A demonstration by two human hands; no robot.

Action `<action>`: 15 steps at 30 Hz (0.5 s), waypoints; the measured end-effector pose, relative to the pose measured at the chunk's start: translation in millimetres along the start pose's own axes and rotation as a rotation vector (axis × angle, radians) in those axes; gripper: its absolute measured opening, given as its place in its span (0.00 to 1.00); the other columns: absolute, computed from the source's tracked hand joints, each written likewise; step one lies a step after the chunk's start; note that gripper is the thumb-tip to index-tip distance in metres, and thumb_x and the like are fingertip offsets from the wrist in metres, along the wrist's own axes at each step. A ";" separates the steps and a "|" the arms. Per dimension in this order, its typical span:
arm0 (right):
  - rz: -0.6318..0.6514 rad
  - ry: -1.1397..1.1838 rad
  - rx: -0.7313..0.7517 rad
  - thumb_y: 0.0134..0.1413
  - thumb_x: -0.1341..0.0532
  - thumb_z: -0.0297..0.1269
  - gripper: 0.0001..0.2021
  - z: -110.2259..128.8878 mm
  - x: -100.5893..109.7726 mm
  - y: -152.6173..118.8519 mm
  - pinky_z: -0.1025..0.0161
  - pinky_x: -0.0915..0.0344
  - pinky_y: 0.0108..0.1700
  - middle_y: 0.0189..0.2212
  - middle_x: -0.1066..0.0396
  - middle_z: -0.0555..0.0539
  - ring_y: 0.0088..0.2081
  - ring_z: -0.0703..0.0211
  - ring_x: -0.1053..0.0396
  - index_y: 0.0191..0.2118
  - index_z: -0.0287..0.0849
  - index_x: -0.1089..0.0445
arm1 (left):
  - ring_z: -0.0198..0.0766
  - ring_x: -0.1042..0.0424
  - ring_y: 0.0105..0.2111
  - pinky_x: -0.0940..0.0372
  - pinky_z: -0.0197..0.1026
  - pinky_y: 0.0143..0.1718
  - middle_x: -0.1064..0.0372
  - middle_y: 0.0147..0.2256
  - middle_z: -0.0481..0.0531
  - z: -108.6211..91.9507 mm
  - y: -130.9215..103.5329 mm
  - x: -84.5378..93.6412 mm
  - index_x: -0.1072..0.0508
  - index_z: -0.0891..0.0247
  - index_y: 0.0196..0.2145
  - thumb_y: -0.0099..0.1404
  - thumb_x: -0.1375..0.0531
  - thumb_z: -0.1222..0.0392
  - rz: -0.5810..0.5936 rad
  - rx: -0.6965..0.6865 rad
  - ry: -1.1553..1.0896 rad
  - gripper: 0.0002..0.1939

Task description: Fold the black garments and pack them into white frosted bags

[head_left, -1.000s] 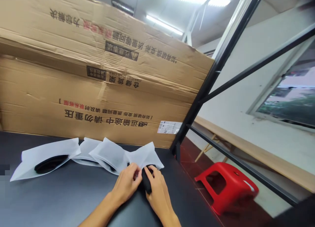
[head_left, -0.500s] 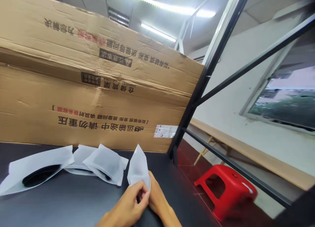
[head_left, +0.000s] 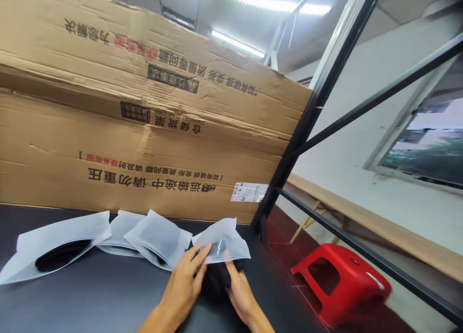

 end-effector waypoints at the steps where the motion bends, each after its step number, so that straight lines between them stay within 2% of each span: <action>1: 0.006 0.022 -0.051 0.54 0.38 0.58 0.29 -2.7 -1.9 -0.3 0.47 0.26 0.43 0.39 0.20 0.42 0.44 0.42 0.23 0.54 0.44 0.29 | 0.43 0.35 0.60 0.34 0.50 0.58 0.37 0.62 0.54 1.8 -0.6 -0.7 0.44 0.49 0.67 0.72 0.51 0.66 -0.003 0.009 0.023 0.28; 5: -0.033 0.071 -0.088 0.55 0.37 0.56 0.27 -4.2 1.0 0.3 0.50 0.25 0.40 0.42 0.21 0.42 0.44 0.44 0.23 0.55 0.46 0.30 | 0.47 0.27 0.52 0.29 0.48 0.49 0.34 0.60 0.59 -0.8 -6.6 -10.5 0.43 0.50 0.67 0.70 0.50 0.69 0.036 0.035 0.268 0.30; 8: -0.058 0.131 -0.040 0.54 0.36 0.54 0.25 -2.1 5.8 -0.2 0.51 0.25 0.43 0.47 0.23 0.44 0.46 0.46 0.24 0.55 0.47 0.31 | 0.46 0.22 0.38 0.27 0.45 0.39 0.23 0.43 0.57 -9.0 -11.3 -23.5 0.43 0.52 0.67 0.67 0.48 0.73 0.121 0.042 0.433 0.33; 10: -0.060 0.131 0.010 0.55 0.36 0.53 0.25 -2.8 7.9 -1.7 0.50 0.26 0.48 0.50 0.24 0.44 0.49 0.47 0.25 0.56 0.48 0.32 | 0.44 0.23 0.33 0.28 0.43 0.35 0.24 0.34 0.54 -17.6 -13.1 -29.9 0.44 0.57 0.67 0.66 0.48 0.75 0.154 -0.005 0.466 0.34; 12: -0.061 0.028 0.081 0.57 0.38 0.53 0.25 -5.0 9.6 -3.3 0.49 0.30 0.53 0.51 0.25 0.44 0.53 0.46 0.28 0.57 0.47 0.33 | 0.44 0.25 0.31 0.28 0.42 0.34 0.25 0.32 0.55 -25.3 -13.8 -31.4 0.44 0.61 0.67 0.65 0.48 0.75 0.144 -0.055 0.476 0.34; 15: -0.058 -0.230 0.214 0.56 0.38 0.52 0.24 -7.5 11.4 -4.0 0.48 0.36 0.60 0.52 0.26 0.42 0.57 0.46 0.31 0.55 0.45 0.30 | 0.43 0.26 0.31 0.29 0.42 0.34 0.26 0.33 0.54 -30.3 -14.4 -29.9 0.46 0.62 0.68 0.65 0.50 0.75 0.126 -0.087 0.476 0.35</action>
Point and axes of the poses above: each hand's wrist, its own y-axis towards the middle knuckle, its own x-axis out of the back of the hand, z = x × y, the point moved 6 cm from there along y, towards the middle knuckle
